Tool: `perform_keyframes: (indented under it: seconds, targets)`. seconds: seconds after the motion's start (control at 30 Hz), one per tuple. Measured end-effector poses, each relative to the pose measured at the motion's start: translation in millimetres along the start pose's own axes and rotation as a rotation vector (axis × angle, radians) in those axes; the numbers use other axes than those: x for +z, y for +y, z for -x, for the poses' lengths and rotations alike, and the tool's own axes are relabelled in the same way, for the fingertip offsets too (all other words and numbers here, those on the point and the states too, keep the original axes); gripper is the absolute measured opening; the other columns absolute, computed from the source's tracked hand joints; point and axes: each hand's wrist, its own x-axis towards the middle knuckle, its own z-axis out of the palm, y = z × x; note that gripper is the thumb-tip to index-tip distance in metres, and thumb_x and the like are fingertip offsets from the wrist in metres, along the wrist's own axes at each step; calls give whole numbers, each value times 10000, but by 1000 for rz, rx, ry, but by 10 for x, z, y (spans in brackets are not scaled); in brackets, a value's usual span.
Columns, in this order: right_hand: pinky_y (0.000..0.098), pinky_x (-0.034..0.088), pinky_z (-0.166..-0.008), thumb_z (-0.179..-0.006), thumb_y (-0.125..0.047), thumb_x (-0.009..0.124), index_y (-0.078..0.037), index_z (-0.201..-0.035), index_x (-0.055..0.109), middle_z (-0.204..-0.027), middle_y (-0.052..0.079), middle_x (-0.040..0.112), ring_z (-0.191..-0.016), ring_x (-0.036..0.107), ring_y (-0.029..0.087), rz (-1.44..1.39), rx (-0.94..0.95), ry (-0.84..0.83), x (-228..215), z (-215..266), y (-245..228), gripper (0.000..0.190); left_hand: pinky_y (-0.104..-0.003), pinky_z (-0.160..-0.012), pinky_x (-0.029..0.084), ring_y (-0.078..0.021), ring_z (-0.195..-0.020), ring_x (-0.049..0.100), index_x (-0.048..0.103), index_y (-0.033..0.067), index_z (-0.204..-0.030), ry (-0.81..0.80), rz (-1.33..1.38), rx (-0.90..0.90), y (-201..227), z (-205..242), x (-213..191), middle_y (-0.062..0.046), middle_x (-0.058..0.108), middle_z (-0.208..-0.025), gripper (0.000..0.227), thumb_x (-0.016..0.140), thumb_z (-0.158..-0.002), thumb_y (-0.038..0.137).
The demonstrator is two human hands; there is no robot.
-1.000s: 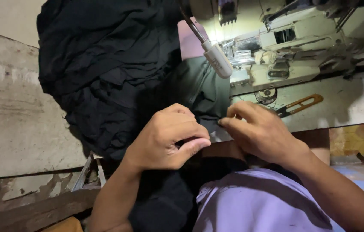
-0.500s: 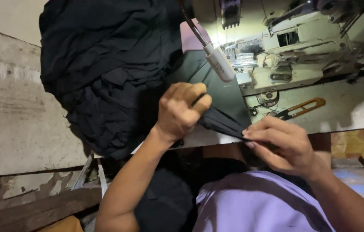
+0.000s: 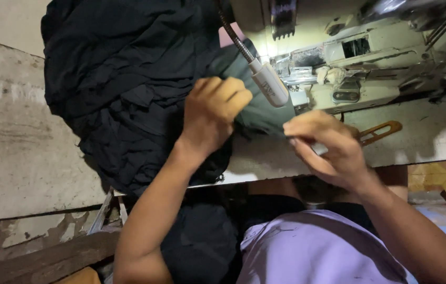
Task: Trimming excess threads from black fabric pieces using thread nippers at a sewing station.
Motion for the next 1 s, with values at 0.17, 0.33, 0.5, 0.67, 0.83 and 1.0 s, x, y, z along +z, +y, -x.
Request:
perform_keyframes:
  seconds: [0.17, 0.33, 0.5, 0.67, 0.83, 1.0]
  targets:
    - [287, 448, -482, -760, 19, 582, 10, -813, 623, -773, 124, 605, -577, 560, 216, 80, -26, 45, 71, -198, 109, 67, -337, -657, 358, -231, -659, 481, 550, 113, -833, -26, 0, -82, -56, -199, -233, -20, 438, -761, 211, 509, -643, 34]
    - [272, 436, -553, -766, 51, 543, 19, -812, 611, -811, 138, 596, -599, 534, 228, 187, -10, 28, 56, -182, 247, 88, -359, -728, 323, -208, -612, 520, 581, 97, -762, -227, 211, -172, 98, -184, -693, -12, 517, -660, 249, 647, -586, 261]
    - [281, 452, -617, -751, 101, 550, 41, -836, 600, -835, 179, 602, -732, 578, 255, 285, -89, 21, 87, -165, 252, 116, -392, -892, 264, -194, -747, 516, 630, 39, -741, -248, 309, -442, 156, -141, -1026, -48, 628, -739, 247, 517, -809, 248]
    - [348, 425, -703, -811, 74, 490, -2, -976, 540, -890, 174, 553, -798, 528, 290, 236, -97, -100, 63, -157, 127, 188, -407, -866, 321, -201, -603, 459, 537, 86, -690, -138, 612, -117, 566, -271, -1156, -22, 476, -623, 105, 504, -789, 81]
    - [282, 427, -649, -824, -15, 433, -7, -971, 529, -962, 155, 555, -774, 561, 240, 222, -107, -318, -41, -94, -438, 175, -355, -639, 379, -274, -623, 469, 498, 15, -735, -49, 750, -39, 736, -266, -896, -119, 470, -694, 148, 449, -843, 105]
    - [260, 457, -536, -812, -24, 481, 0, -924, 516, -881, 130, 564, -638, 565, 215, 252, -83, -300, -96, 119, -341, 119, -381, -859, 364, -262, -1035, 501, 526, 91, -1024, -199, 519, -303, 615, -97, -378, -104, 523, -1118, 284, 545, -756, 181]
